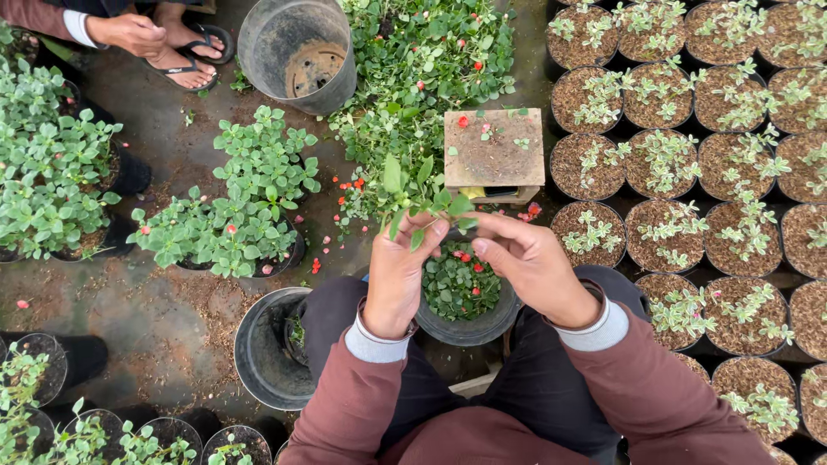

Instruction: The person sits on the ground in a nursery and uses a small knife to trim leaves and small flowers from plant stems. They hold each stem with one hand and carefully remove foliage with the other, placing the trimmed pieces into a bucket.

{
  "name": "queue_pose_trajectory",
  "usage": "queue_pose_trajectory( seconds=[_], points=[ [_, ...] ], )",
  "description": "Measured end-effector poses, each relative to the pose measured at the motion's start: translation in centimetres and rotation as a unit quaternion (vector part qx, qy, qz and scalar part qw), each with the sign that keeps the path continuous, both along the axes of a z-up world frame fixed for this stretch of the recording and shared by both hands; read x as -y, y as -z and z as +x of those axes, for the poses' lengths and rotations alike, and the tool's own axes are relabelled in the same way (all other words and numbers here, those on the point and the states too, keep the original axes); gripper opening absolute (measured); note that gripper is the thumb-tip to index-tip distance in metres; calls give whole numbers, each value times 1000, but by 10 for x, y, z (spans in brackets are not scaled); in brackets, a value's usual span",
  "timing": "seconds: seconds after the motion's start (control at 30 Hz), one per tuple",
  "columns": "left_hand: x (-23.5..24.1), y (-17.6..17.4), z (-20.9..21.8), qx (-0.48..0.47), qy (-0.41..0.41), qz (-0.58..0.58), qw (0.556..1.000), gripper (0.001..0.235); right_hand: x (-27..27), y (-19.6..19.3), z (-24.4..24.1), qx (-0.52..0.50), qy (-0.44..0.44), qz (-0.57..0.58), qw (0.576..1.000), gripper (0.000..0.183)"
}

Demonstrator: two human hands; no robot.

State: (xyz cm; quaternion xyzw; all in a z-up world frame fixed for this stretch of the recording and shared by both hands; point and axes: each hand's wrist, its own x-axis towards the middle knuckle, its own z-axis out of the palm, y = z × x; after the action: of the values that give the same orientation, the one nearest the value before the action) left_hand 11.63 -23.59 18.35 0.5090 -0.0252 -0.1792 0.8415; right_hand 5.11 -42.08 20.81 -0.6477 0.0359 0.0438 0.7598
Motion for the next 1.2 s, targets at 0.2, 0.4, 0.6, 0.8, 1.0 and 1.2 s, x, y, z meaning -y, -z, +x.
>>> queue_pose_trajectory(
  seconds=[0.2,0.4,0.6,0.8,1.0,1.2],
  points=[
    [0,-1,-2,-6,11,-20,1000,11,0,4,3,42,2,-15,999,33],
    [-4,-2,-2,15,10,-23,1000,12,0,-9,3,82,-18,-54,995,33],
    [-13,-2,5,15,-25,11,1000,14,12,-25,8,79,-84,-267,957,44],
    [-7,2,2,25,-2,-16,1000,15,24,-20,8,-20,-133,-104,986,49],
    [-4,3,-7,41,50,16,998,14,28,-20,3,-57,-125,25,990,40],
    [-3,4,-8,43,80,37,995,13,33,-25,5,-83,-112,63,988,46]
  ],
)
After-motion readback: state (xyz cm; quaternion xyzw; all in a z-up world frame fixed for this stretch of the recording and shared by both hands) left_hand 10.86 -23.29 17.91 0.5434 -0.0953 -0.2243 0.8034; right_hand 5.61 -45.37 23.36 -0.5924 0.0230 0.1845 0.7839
